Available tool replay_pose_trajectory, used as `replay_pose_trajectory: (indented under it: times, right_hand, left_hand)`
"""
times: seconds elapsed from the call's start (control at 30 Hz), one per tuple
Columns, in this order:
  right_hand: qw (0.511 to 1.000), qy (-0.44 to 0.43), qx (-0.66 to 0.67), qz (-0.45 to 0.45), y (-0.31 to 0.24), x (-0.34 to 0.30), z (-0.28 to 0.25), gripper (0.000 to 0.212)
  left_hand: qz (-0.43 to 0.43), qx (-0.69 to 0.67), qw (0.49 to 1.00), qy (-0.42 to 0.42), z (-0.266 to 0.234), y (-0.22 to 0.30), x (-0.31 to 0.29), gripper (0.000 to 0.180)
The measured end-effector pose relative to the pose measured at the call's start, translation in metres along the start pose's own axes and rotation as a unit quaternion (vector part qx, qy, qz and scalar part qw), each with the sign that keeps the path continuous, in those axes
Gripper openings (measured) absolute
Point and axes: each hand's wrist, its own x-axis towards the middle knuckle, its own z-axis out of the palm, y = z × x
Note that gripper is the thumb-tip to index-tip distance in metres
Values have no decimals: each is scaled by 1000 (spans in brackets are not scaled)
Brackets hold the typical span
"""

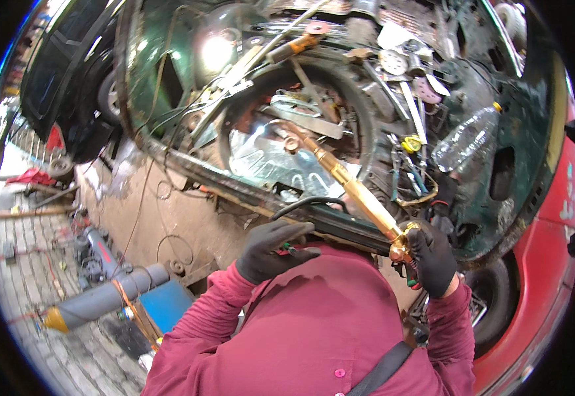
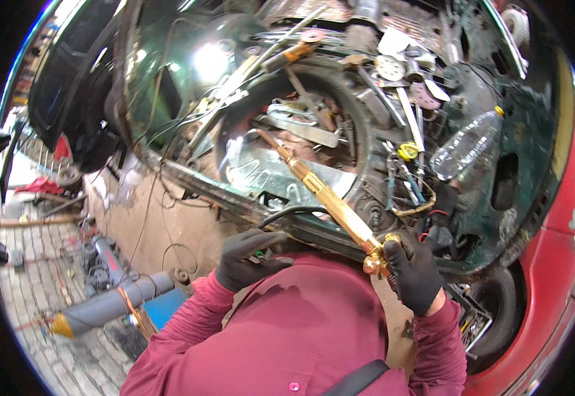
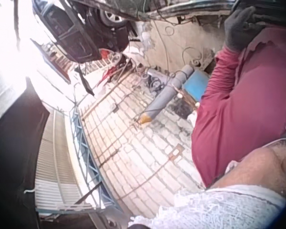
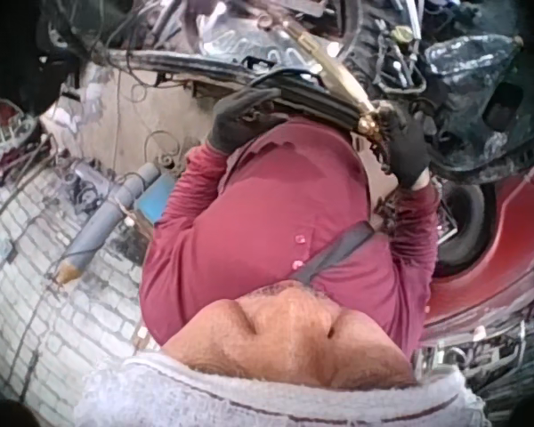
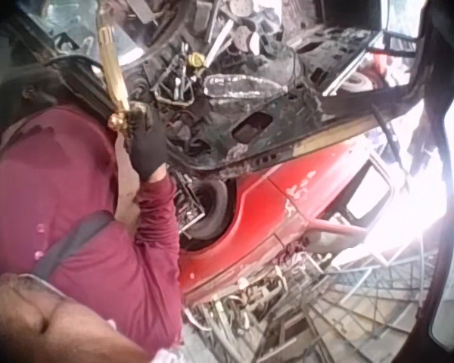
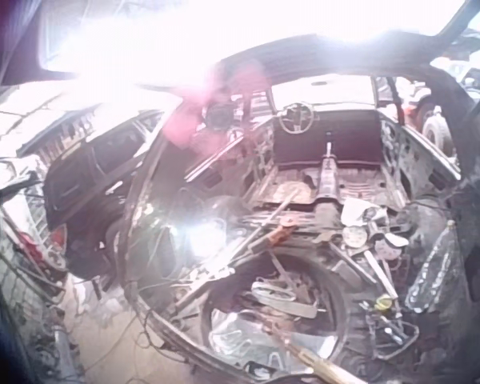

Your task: The person uses a handheld torch to heat a curved metal panel inside a car wheel well. They repeatedly apply the flame to the same area, pause to inspect the metal, and reposition the torch to continue heating.

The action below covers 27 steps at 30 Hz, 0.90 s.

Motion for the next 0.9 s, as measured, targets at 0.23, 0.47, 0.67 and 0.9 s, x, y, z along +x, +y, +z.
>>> replay_pose_trajectory:
  times: [0.23,0.47,0.67,0.9]
  right_hand:
    - [976,180,118,43,9,-32,-37,61]
    - [925,329,163,98,7,-58,-40,70]
    - [896,384,182,130,39,-59,-43,79]
    - [873,404,223,159,60,-43,-53,87]
  left_hand:
    - [-166,5,972,-163,8,-21,94,54]
    - [-76,-6,950,-303,121,-145,171,27]
    - [-104,83,960,-247,237,-246,253,29]
    - [-141,-36,970,-196,315,-262,325,36]
